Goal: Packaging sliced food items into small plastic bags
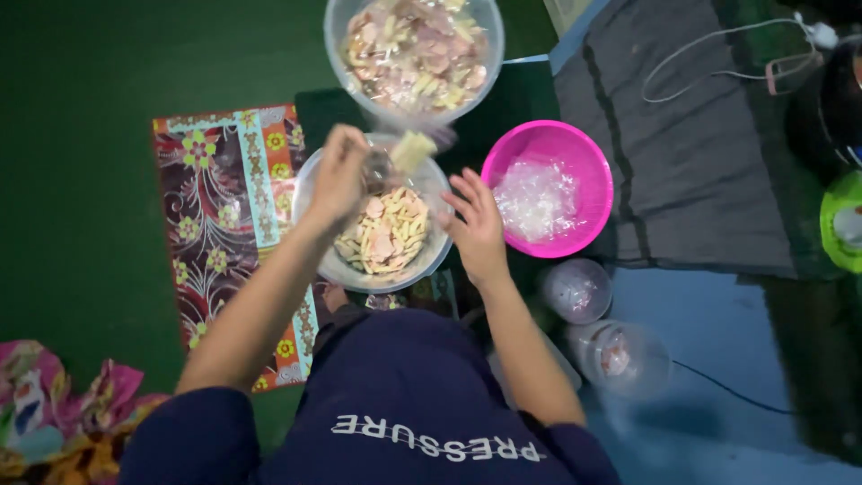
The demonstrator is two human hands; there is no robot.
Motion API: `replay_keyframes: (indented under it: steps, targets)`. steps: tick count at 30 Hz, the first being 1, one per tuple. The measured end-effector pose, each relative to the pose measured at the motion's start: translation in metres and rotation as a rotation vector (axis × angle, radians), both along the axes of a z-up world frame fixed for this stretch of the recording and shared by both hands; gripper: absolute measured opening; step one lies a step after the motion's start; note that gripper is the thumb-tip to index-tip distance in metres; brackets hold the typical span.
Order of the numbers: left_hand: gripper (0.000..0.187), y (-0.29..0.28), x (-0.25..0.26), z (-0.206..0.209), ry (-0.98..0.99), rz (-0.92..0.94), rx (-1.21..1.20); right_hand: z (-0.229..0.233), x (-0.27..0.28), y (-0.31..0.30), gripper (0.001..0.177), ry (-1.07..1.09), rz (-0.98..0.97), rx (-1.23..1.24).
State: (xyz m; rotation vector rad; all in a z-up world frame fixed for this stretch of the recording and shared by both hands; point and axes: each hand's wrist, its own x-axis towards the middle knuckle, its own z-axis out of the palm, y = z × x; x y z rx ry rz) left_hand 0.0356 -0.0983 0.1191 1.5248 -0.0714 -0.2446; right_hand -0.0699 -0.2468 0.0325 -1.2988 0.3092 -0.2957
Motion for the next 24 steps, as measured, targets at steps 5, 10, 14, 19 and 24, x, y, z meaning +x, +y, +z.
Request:
replay_keyframes:
  steps: [5,10,14,19,24]
  targets:
    - [0.002,0.034,-0.041,-0.073,0.112,-0.075,-0.013,0.009,0.028,0.029,0.016,-0.012,-0.103,0.041]
    - [0.033,0.077,-0.058,-0.088,-0.372,-0.197,0.448,0.009,0.021,0.040,0.009,-0.155,0.102,-0.789]
    - [0.015,0.083,-0.066,-0.095,-0.656,-0.182,0.509,0.013,0.019,0.053,0.010,-0.287,0.369,-0.838]
    - [0.003,0.093,-0.061,-0.105,-0.322,-0.261,0.459,-0.005,0.014,0.060,0.044,-0.209,0.115,-1.046]
    - [0.005,0.086,-0.064,-0.109,0.048,-0.219,0.257,-0.030,-0.001,0.073,0.034,0.294,0.183,-0.458]
